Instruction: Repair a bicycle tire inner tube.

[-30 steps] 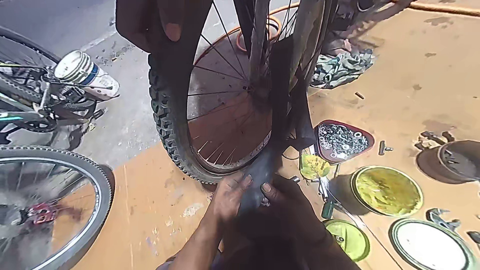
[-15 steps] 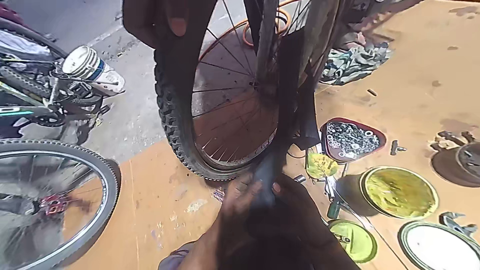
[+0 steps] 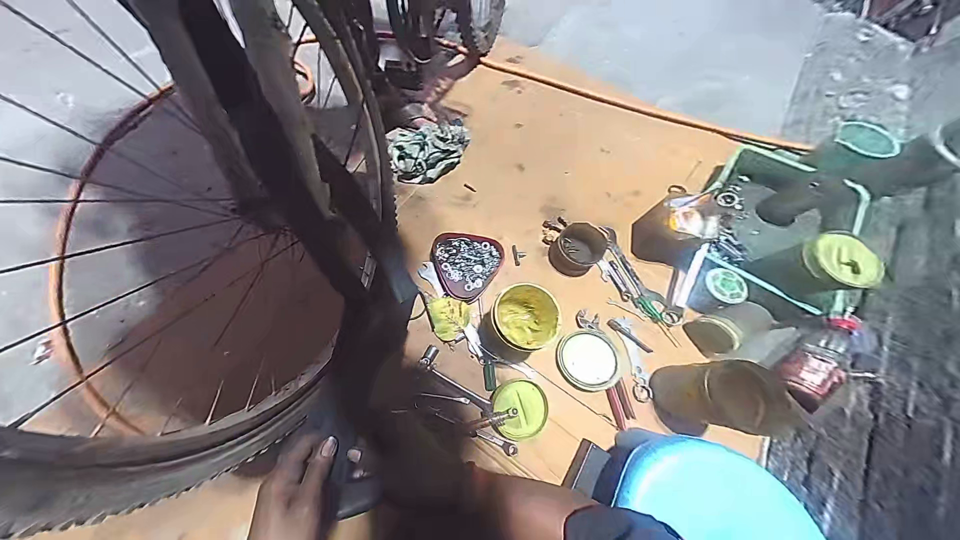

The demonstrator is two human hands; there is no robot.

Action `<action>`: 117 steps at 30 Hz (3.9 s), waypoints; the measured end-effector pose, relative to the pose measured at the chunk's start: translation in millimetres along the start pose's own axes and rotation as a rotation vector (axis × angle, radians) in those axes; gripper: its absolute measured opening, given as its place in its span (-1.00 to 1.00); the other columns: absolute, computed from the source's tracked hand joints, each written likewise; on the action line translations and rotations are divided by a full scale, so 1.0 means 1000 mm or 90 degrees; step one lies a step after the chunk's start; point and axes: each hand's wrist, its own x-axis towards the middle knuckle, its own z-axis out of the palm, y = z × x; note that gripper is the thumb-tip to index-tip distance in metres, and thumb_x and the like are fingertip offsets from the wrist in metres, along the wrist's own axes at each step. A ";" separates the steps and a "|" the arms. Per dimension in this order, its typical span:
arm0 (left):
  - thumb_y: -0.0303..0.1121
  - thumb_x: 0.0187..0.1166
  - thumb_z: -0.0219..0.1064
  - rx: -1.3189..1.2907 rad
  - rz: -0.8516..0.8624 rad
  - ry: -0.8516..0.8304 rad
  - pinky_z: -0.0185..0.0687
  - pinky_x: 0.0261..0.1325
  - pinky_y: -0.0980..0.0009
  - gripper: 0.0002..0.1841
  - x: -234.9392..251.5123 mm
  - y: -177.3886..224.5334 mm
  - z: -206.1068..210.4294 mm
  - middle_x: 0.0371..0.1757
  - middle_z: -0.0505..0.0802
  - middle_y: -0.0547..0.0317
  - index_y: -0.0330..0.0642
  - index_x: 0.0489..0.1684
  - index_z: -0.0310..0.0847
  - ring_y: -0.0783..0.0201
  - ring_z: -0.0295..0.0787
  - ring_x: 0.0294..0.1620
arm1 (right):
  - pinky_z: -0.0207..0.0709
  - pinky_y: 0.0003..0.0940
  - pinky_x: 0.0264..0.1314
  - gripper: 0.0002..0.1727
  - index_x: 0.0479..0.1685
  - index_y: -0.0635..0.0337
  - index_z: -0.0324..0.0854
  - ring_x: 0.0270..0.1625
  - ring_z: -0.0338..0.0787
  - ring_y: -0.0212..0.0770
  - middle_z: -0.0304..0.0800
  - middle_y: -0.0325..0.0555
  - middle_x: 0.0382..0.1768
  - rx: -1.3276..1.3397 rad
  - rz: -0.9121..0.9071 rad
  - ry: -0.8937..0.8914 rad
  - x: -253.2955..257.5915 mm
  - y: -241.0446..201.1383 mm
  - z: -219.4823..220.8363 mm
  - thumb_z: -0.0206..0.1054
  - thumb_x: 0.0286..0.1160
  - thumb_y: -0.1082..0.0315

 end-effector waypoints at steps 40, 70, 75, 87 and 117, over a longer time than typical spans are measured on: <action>-0.30 0.77 -0.14 -0.805 0.156 0.096 0.51 0.56 -0.04 -0.53 0.015 0.103 -0.057 0.52 0.63 -0.29 -0.29 0.52 0.45 -0.12 0.61 0.51 | 0.74 -0.35 0.31 -0.48 0.52 0.07 0.53 0.21 0.80 -0.37 0.81 -0.26 0.24 0.194 -0.219 -0.166 -0.003 -0.043 -0.001 0.38 0.62 0.12; -0.46 0.71 0.10 -0.724 0.370 0.157 0.45 0.62 -0.01 -0.51 0.018 0.130 -0.066 0.68 0.46 -0.21 -0.28 0.64 0.30 -0.09 0.51 0.59 | 0.70 -0.38 0.31 -0.35 0.48 0.06 0.60 0.20 0.78 -0.41 0.84 -0.16 0.17 -0.166 -0.399 0.110 0.008 -0.123 -0.040 0.57 0.38 0.04; -0.07 0.70 0.24 -0.646 0.368 0.090 0.59 0.47 0.09 -0.31 0.009 0.111 -0.055 0.71 0.46 0.01 0.10 0.78 -0.02 0.04 0.66 0.44 | 0.68 -0.40 0.42 -0.34 0.55 0.14 0.55 0.29 0.76 -0.40 0.81 -0.13 0.28 -0.069 -0.411 0.068 0.014 -0.128 -0.016 0.56 0.41 0.18; -0.21 0.24 0.70 -0.647 0.401 0.094 0.68 0.25 0.30 -0.06 0.000 0.100 -0.068 0.00 0.77 0.21 -0.01 0.58 0.04 0.28 0.76 0.06 | 0.70 -0.58 0.21 -0.54 0.34 0.37 0.67 0.11 0.81 -0.48 0.87 -0.06 0.10 0.046 -0.416 -0.019 0.022 -0.143 0.021 0.32 0.58 0.23; -0.37 0.42 0.56 -0.691 0.365 -0.018 0.74 0.35 0.18 0.06 -0.005 0.110 -0.065 0.02 0.91 -0.05 0.00 0.92 -0.18 0.11 0.91 0.05 | 0.42 -0.53 -0.46 -0.58 -0.44 0.15 0.55 -0.51 0.54 -0.44 0.49 -0.23 -0.61 -0.001 -0.413 -0.112 0.019 -0.148 0.009 -0.01 0.83 0.17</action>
